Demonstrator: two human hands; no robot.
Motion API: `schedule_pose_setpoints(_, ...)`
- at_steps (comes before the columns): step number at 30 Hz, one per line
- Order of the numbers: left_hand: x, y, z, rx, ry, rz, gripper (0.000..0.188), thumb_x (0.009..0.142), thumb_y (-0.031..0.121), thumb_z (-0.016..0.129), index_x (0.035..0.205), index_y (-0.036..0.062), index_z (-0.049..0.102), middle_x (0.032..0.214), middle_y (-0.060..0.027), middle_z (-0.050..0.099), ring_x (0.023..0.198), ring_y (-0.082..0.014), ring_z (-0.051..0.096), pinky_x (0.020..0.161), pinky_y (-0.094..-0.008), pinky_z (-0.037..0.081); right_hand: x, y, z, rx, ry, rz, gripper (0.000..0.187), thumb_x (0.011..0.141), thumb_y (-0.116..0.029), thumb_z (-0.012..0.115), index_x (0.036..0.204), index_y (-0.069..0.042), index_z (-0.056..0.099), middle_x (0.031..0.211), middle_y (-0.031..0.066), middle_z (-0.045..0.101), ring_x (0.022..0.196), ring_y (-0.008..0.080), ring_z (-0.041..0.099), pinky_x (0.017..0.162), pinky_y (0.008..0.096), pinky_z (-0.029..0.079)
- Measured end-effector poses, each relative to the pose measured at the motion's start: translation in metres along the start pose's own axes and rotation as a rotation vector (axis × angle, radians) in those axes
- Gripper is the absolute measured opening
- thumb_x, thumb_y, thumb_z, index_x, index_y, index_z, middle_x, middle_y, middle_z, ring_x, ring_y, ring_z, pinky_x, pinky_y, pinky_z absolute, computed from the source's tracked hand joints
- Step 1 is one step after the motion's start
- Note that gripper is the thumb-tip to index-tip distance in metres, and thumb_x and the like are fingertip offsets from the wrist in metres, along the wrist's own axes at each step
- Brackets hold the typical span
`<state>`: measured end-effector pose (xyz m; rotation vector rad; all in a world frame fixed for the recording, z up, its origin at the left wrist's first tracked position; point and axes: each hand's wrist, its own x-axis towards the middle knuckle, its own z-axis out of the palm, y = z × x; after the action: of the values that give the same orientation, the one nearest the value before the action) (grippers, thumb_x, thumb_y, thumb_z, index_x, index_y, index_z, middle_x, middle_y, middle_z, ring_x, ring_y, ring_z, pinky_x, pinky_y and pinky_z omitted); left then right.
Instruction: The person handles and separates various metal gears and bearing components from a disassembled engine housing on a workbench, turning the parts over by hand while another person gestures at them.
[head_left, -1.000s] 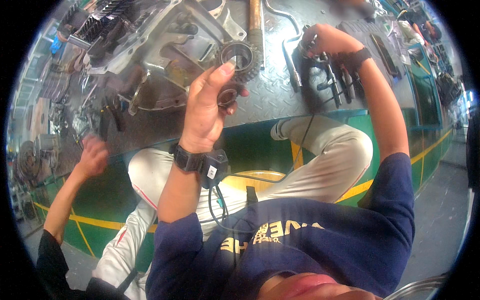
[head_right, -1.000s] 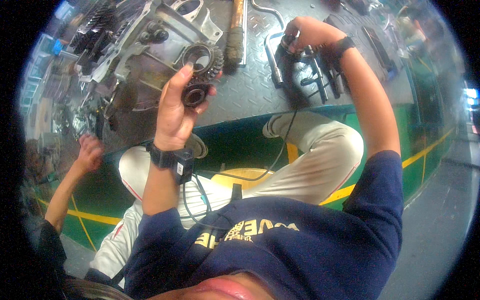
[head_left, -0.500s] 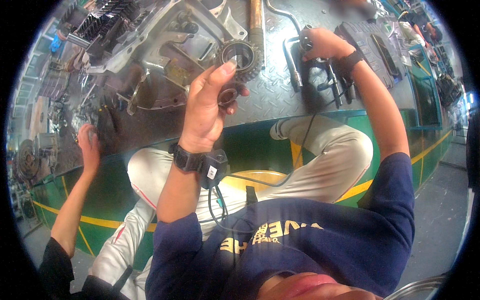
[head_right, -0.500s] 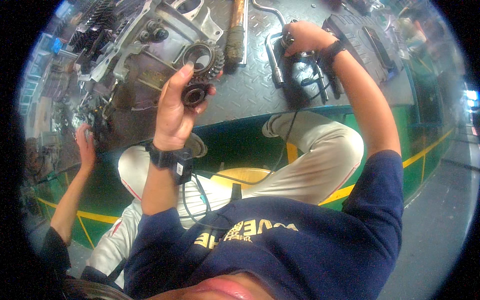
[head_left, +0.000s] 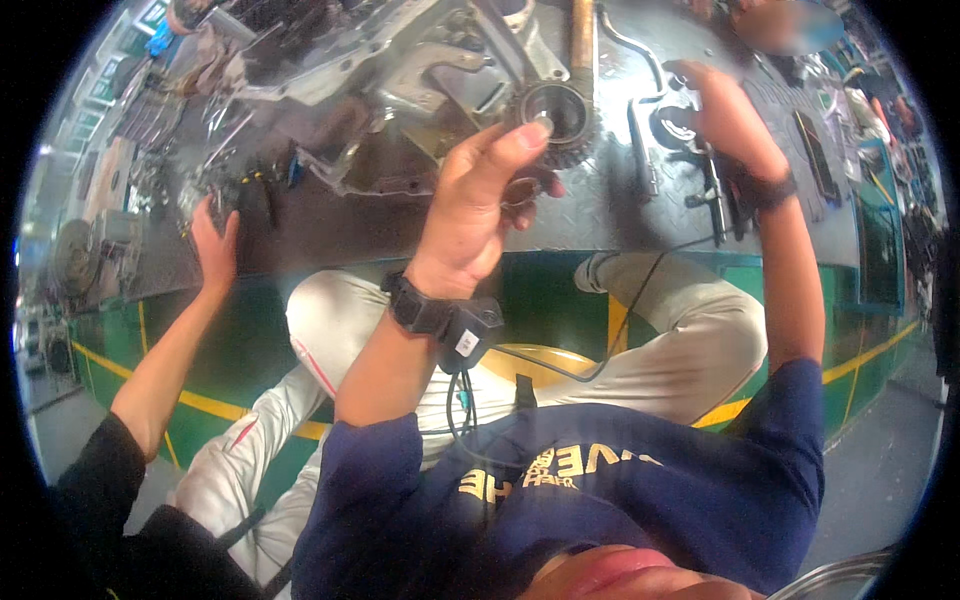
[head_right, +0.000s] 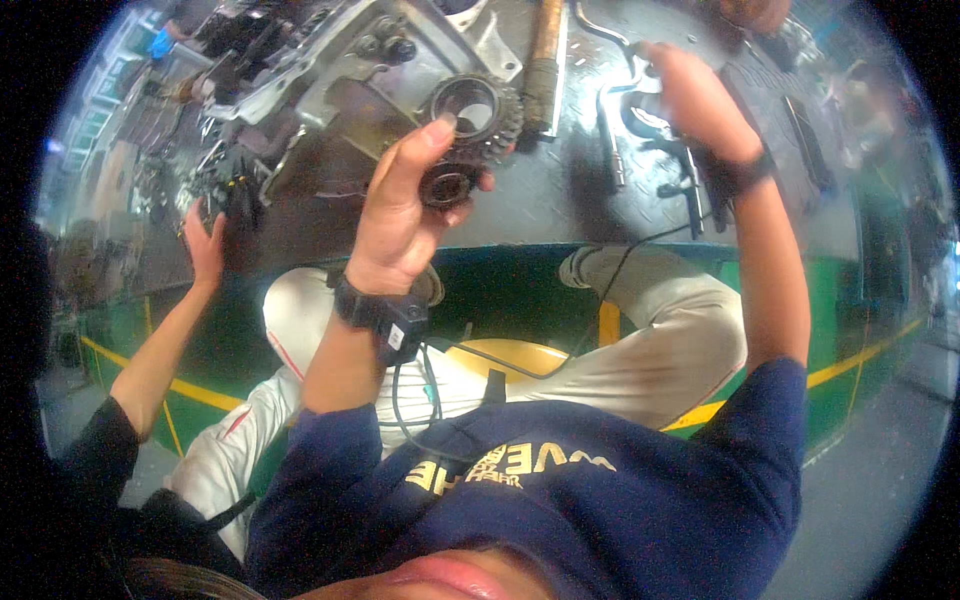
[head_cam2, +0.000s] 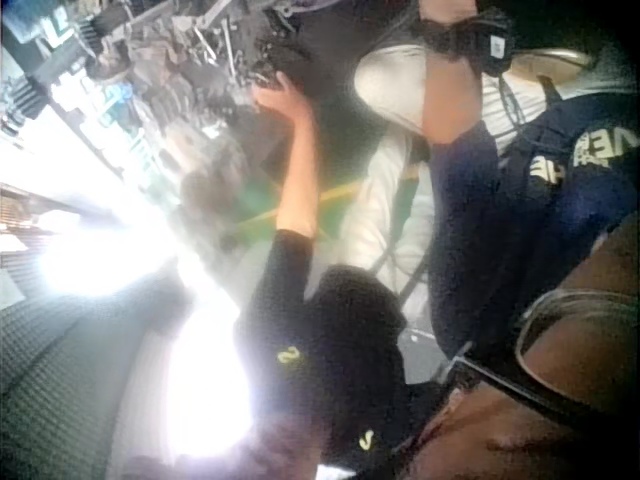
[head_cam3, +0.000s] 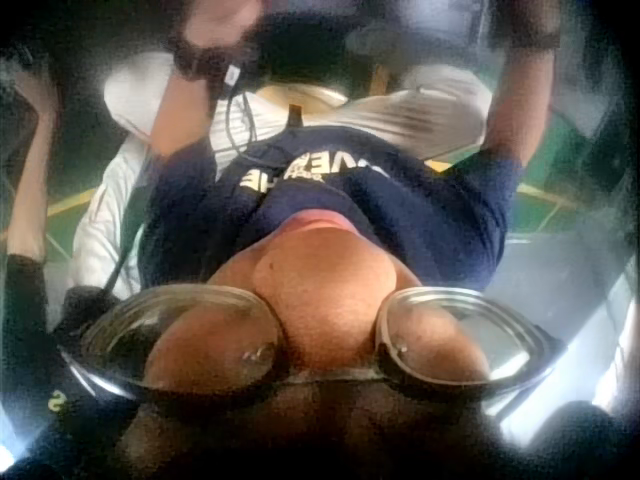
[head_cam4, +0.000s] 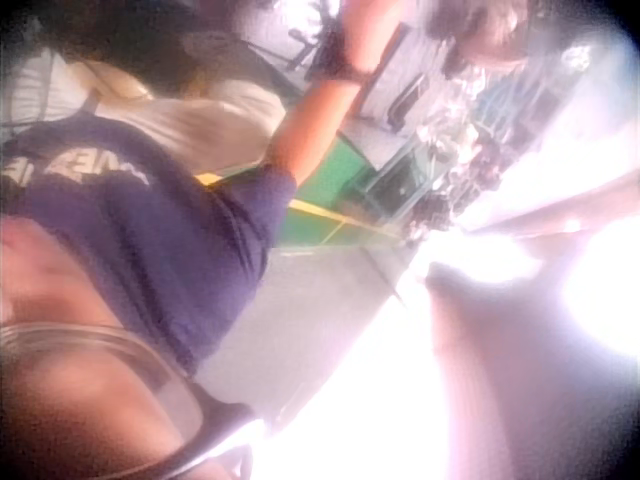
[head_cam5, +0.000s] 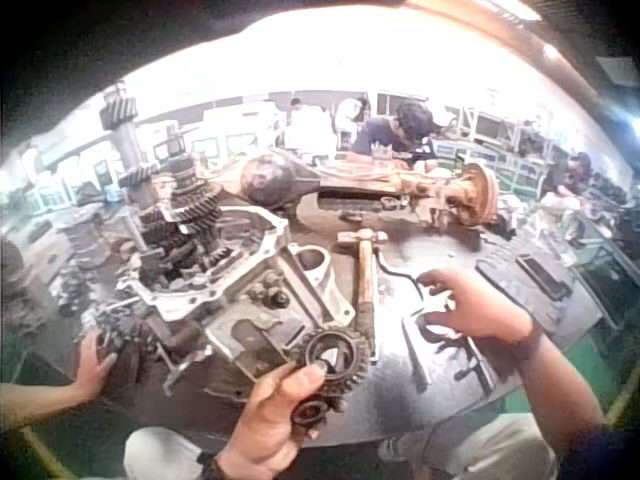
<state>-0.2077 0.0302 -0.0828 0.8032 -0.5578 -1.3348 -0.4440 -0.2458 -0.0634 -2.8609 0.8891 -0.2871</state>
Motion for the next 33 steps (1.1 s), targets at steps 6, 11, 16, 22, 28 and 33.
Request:
schedule_pose_setpoints(6,-0.008,0.005,0.010,-0.006,0.029,-0.043,0.048,0.099,0.045,0.065,0.122,0.0038,0.066,0.102,-0.0099,0.075,0.080,-0.0132,0.072,0.050,-0.0221,0.047,-0.038,-0.131,-0.026,1.018,0.037,-0.154,0.090,0.077,-0.022,0.087,0.154,0.001,0.045,0.149,0.0181,0.058,0.132,0.0258,0.059,0.110,0.0398,0.047)
schedule_pose_setpoints(11,-0.017,0.005,0.017,-0.047,0.037,-0.105,0.052,0.096,0.050,0.067,0.123,0.0059,0.066,0.098,-0.0034,0.073,0.074,-0.0094,0.068,0.051,-0.0218,0.047,-0.033,-0.163,0.005,1.204,0.048,-0.241,0.095,0.070,-0.014,0.089,0.153,0.000,0.046,0.148,0.0166,0.059,0.134,0.0242,0.057,0.115,0.0388,0.043)
schedule_pose_setpoints(16,-0.019,0.005,0.023,-0.126,-0.007,-0.131,0.057,0.097,0.055,0.066,0.126,0.0065,0.065,0.100,-0.0025,0.072,0.075,-0.0084,0.066,0.054,-0.0219,0.048,-0.028,-0.163,0.015,1.307,0.047,-0.263,0.094,0.068,-0.012,0.090,0.150,0.002,0.048,0.143,0.0169,0.061,0.131,0.0238,0.059,0.114,0.0387,0.045)
schedule_pose_setpoints(22,-0.013,0.000,0.026,-0.305,-0.098,-0.220,0.077,0.101,0.071,0.045,0.131,0.0027,0.061,0.112,-0.0111,0.073,0.090,-0.0209,0.071,0.062,-0.0311,0.055,-0.044,-0.161,-0.007,1.283,0.128,-0.150,0.090,0.071,-0.007,0.090,0.149,0.007,0.048,0.139,0.0168,0.063,0.129,0.0237,0.060,0.110,0.0372,0.048)
schedule_pose_setpoints(28,-0.019,0.006,0.021,-0.551,-0.065,-0.096,0.072,0.109,0.057,0.033,0.140,-0.0043,0.054,0.136,-0.0236,0.062,0.127,-0.0323,0.060,0.103,-0.0471,0.051,-0.059,-0.165,-0.031,0.648,0.329,-0.278,0.094,0.065,-0.008,0.088,0.149,0.009,0.049,0.139,0.0213,0.062,0.125,0.0300,0.063,0.107,0.0407,0.050)
schedule_pose_setpoints(33,-0.019,0.009,0.024,-0.577,-0.230,0.088,0.065,0.105,0.037,0.037,0.152,-0.0077,0.037,0.152,-0.0284,0.048,0.143,-0.0368,0.047,0.120,-0.0490,0.037,-0.063,-0.175,-0.016,0.663,0.259,-0.318,0.095,0.060,-0.004,0.094,0.145,0.006,0.053,0.138,0.0164,0.062,0.125,0.0259,0.062,0.108,0.0391,0.049)
